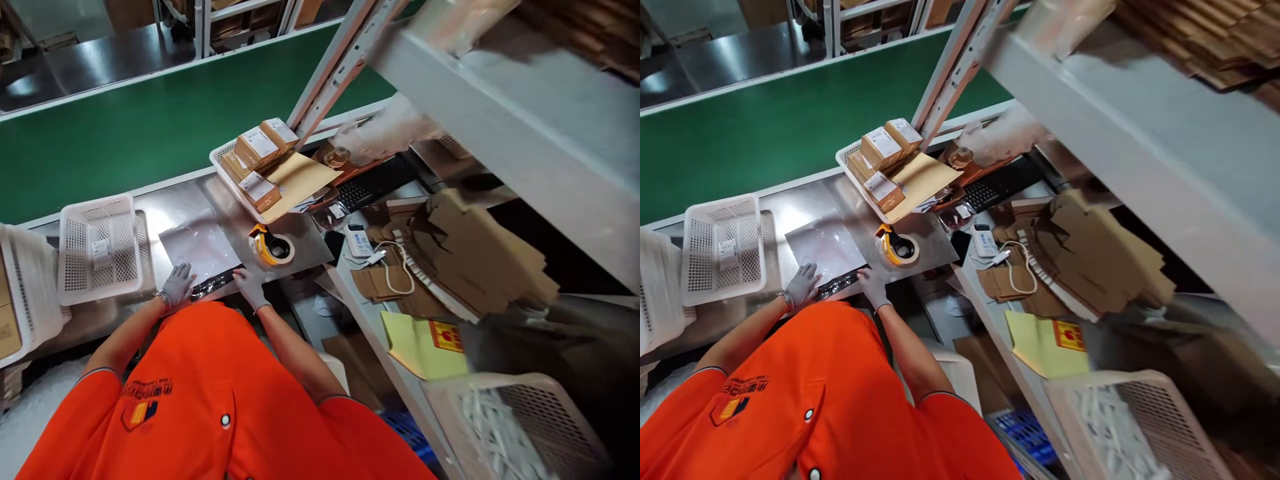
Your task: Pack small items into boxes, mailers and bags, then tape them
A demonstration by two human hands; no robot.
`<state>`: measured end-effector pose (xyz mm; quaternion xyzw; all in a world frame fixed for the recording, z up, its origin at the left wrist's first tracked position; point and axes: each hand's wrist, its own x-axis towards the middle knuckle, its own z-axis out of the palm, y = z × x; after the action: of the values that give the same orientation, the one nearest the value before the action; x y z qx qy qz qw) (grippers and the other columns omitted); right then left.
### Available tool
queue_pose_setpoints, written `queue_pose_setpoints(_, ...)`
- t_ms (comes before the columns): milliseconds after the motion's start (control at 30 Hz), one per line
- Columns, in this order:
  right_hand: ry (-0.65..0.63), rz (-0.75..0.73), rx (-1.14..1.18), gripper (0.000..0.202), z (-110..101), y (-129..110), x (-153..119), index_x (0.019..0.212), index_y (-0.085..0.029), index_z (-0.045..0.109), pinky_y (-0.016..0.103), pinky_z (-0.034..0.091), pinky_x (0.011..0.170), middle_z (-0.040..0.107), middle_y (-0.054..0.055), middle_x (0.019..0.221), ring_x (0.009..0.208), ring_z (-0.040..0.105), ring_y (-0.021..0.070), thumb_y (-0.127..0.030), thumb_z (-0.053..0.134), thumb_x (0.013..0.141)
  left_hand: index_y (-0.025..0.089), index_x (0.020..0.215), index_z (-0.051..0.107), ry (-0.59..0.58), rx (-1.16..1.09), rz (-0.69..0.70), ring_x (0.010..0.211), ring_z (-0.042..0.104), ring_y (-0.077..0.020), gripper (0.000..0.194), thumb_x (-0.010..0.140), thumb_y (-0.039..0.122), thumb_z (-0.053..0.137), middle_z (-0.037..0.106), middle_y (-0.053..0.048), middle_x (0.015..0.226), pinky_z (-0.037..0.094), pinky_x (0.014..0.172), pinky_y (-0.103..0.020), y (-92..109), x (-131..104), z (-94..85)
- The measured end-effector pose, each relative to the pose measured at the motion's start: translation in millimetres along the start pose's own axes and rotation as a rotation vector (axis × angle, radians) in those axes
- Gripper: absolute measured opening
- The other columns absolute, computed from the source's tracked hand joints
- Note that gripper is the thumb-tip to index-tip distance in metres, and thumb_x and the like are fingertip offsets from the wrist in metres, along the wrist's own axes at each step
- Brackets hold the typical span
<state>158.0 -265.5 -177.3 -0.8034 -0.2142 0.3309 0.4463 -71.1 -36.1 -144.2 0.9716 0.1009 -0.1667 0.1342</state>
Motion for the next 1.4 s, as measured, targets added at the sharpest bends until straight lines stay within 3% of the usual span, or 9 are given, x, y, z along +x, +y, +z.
queue_pose_setpoints(100, -0.183, -0.138, -0.224, 0.024, 28.8, -18.7, -8.1, 0.116, -0.022, 0.086, 0.039, 0.056, 0.115, 0.084, 0.011, 0.125, 0.122, 0.076, 0.0259, -0.024, 0.068, 0.101, 0.01, 0.172, 0.056, 0.016, -0.001, 0.02, 0.172, 0.032, -0.0464, 0.069, 0.109, 0.038, 0.059, 0.036, -0.028, 0.185, 0.025, 0.14, -0.064, -7.4, -16.5, 7.1)
queue_pose_setpoints(200, -0.413, -0.27, -0.528, 0.027, 63.6, -46.7, -13.3, 0.126, -0.022, 0.087, 0.032, 0.055, 0.109, 0.082, 0.011, 0.132, 0.123, 0.076, 0.024, -0.028, 0.067, 0.109, 0.012, 0.169, 0.06, -0.012, 0.004, 0.041, 0.172, 0.033, -0.0465, 0.067, 0.107, 0.036, 0.062, 0.038, -0.026, 0.185, 0.025, 0.14, -0.066, -11.5, -30.3, 15.1)
queue_pose_setpoints(367, -0.61, -0.308, -0.807, 0.032, 93.1, -74.1, -17.6, 0.136, -0.025, 0.085, 0.027, 0.053, 0.101, 0.079, 0.011, 0.138, 0.119, 0.076, 0.023, -0.032, 0.065, 0.112, 0.016, 0.167, 0.064, -0.023, 0.018, 0.038, 0.171, 0.037, -0.0445, 0.06, 0.109, 0.031, 0.057, 0.042, -0.022, 0.184, 0.025, 0.14, -0.067, -11.3, -38.4, 24.8)
queue_pose_setpoints(633, -0.663, -0.272, -0.879, 0.028, 103.8, -79.3, -21.3, 0.121, -0.021, 0.088, 0.029, 0.052, 0.098, 0.079, 0.013, 0.133, 0.118, 0.076, 0.0255, -0.03, 0.063, 0.112, 0.016, 0.169, 0.061, -0.066, 0.0, 0.079, 0.173, 0.033, -0.0452, 0.064, 0.107, 0.033, 0.061, 0.037, -0.022, 0.187, 0.023, 0.14, -0.068, -15.1, -32.9, 26.1)
queue_pose_setpoints(800, -0.595, -0.241, -0.891, 0.033, 105.2, -80.5, -29.4, 0.14, -0.02, 0.078, 0.028, 0.052, 0.1, 0.075, 0.014, 0.141, 0.12, 0.074, 0.0238, -0.027, 0.058, 0.115, 0.015, 0.167, 0.061, -0.045, -0.026, 0.099, 0.173, 0.032, -0.0492, 0.07, 0.099, 0.032, 0.071, 0.036, -0.025, 0.186, 0.022, 0.138, -0.072, -19.7, -27.0, 35.7)
queue_pose_setpoints(933, -0.602, -0.241, -0.915, 0.03, 108.5, -82.7, -32.2, 0.133, -0.021, 0.08, 0.029, 0.053, 0.1, 0.075, 0.014, 0.138, 0.12, 0.075, 0.0248, -0.029, 0.057, 0.116, 0.015, 0.166, 0.063, -0.024, -0.083, 0.109, 0.174, 0.03, -0.0486, 0.069, 0.099, 0.03, 0.07, 0.035, -0.025, 0.187, 0.02, 0.138, -0.073, -21.8, -23.9, 42.2)
queue_pose_setpoints(1067, -0.62, -0.267, -0.946, 0.035, 117.3, -88.8, -29.7, 0.138, -0.014, 0.076, 0.033, 0.056, 0.1, 0.075, 0.022, 0.136, 0.119, 0.076, 0.0286, -0.027, 0.053, 0.116, 0.014, 0.168, 0.063, -0.015, -0.08, 0.086, 0.174, 0.029, -0.0489, 0.073, 0.097, 0.027, 0.071, 0.036, -0.024, 0.186, 0.019, 0.14, -0.071, -20.1, -23.1, 42.3)
queue_pose_setpoints(1233, -0.628, -0.309, -0.932, 0.029, 101.9, -90.2, -39.0, 0.128, -0.011, 0.077, 0.033, 0.056, 0.1, 0.076, 0.023, 0.133, 0.114, 0.076, 0.0282, -0.021, 0.055, 0.113, 0.014, 0.167, 0.063, -0.037, -0.032, 0.075, 0.172, 0.033, -0.048, 0.069, 0.1, 0.031, 0.066, 0.038, -0.024, 0.186, 0.023, 0.139, -0.069, -17.3, -25.8, 35.7)
queue_pose_setpoints(1400, -0.542, -0.289, -0.793, 0.021, 33.9, -62.3, -68.8, 0.111, -0.014, 0.074, 0.033, 0.054, 0.1, 0.078, 0.017, 0.12, 0.109, 0.073, 0.0245, -0.016, 0.053, 0.11, 0.015, 0.163, 0.066, 0.025, -0.025, 0.061, 0.171, 0.036, -0.0459, 0.06, 0.105, 0.028, 0.06, 0.042, -0.023, 0.184, 0.025, 0.139, -0.068, -15.5, -32.4, 31.9)
